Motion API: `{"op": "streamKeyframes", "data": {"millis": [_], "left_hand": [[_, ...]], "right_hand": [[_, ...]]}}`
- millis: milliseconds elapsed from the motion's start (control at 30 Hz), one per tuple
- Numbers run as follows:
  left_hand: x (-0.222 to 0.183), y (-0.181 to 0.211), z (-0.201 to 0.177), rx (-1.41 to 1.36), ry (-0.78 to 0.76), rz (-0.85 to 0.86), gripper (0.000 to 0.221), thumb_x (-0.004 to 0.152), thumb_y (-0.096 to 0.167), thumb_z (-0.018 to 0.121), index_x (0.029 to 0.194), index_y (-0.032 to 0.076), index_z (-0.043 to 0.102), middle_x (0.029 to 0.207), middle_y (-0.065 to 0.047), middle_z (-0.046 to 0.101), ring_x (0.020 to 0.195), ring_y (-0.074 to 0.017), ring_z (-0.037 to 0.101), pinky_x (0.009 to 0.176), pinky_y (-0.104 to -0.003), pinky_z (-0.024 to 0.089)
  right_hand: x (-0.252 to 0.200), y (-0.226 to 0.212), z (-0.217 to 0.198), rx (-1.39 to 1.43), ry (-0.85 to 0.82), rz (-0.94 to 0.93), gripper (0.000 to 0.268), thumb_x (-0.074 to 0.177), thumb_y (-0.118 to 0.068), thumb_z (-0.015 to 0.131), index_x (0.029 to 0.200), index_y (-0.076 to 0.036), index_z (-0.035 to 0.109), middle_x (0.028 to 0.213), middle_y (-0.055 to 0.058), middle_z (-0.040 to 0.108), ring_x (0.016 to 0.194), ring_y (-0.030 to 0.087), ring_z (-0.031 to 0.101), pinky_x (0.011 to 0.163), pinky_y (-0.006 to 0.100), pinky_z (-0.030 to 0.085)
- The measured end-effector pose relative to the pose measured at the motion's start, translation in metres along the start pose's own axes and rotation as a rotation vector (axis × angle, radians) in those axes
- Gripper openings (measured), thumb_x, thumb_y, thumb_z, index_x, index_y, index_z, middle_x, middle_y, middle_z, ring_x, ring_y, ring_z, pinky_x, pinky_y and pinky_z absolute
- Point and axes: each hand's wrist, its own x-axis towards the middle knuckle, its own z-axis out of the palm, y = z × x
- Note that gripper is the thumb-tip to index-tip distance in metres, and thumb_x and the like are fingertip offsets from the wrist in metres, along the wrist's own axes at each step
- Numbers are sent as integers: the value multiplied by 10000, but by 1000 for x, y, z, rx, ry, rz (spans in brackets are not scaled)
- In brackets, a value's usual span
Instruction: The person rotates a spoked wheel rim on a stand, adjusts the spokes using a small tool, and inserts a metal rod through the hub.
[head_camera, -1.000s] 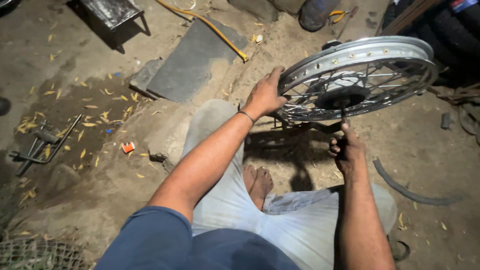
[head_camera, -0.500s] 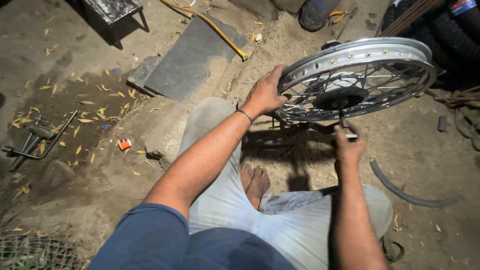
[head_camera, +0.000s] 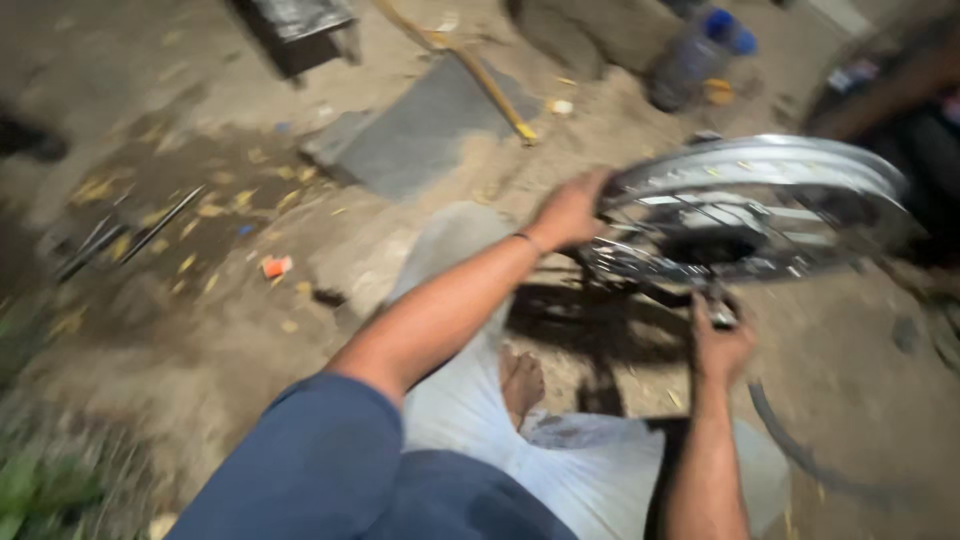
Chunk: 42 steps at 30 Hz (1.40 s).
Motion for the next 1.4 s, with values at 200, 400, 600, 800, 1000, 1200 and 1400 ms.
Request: {"op": "streamKeyframes", "data": {"millis": [200,400,600,800,1000,1200,1400], "left_hand": [[-2,9,-14,69,-82,-120,693,654,213,791,1274,78,513,1096,-224,695,1061,-422,672,919,-479,549],[2,0,-8,55,-25,-94,603,681,182,766,1218,80,511,1058,-227,700,1049,-437,670,904,-500,541],[1,7,-6,50,-6,-88,606,671,177,754,1218,77,513,1055,-234,693,1045,-444,660,894,-506,535],[0,8,-12,74,-28,-101,612,677,186,753,1234,85,520,1056,-230,698,1045,-439,670,904,-503,544],[4,6,-4,43,82,-43,660,614,187,760,1214,73,509,1051,-228,678,1050,-442,648,897,-510,525],[20,-7,16,-57,88,-41,538,600,160,753,1087,79,539,1072,-196,683,1089,-425,635,896,-496,517],[16,0,14,-58,105,-48,538,620,115,733,1114,70,523,1090,-208,670,1088,-443,624,894,-512,515]], "right_hand": [[2,3,1,885,-274,733,511,968,-577,786,1197,-130,693,900,136,655,659,201,558,586,380,428],[5,30,13,502,-189,163,376,1037,-398,798,1197,-74,691,963,204,736,809,303,681,746,446,542],[1,-4,-1,368,-34,459,436,946,-500,782,1140,-133,651,896,164,681,758,275,606,659,404,430],[0,-13,0,463,-171,419,424,977,-415,854,1187,-86,687,786,102,682,664,168,618,575,278,479],[-1,-2,0,287,-114,291,365,1038,-308,812,1260,-88,623,847,123,683,670,198,581,558,307,418],[9,-15,5,721,-223,792,367,980,-375,762,1221,-138,620,801,88,692,610,188,629,484,324,455],[-2,-35,-7,164,-10,113,383,995,-271,836,1242,-74,620,937,182,672,738,243,609,599,401,439]]}}
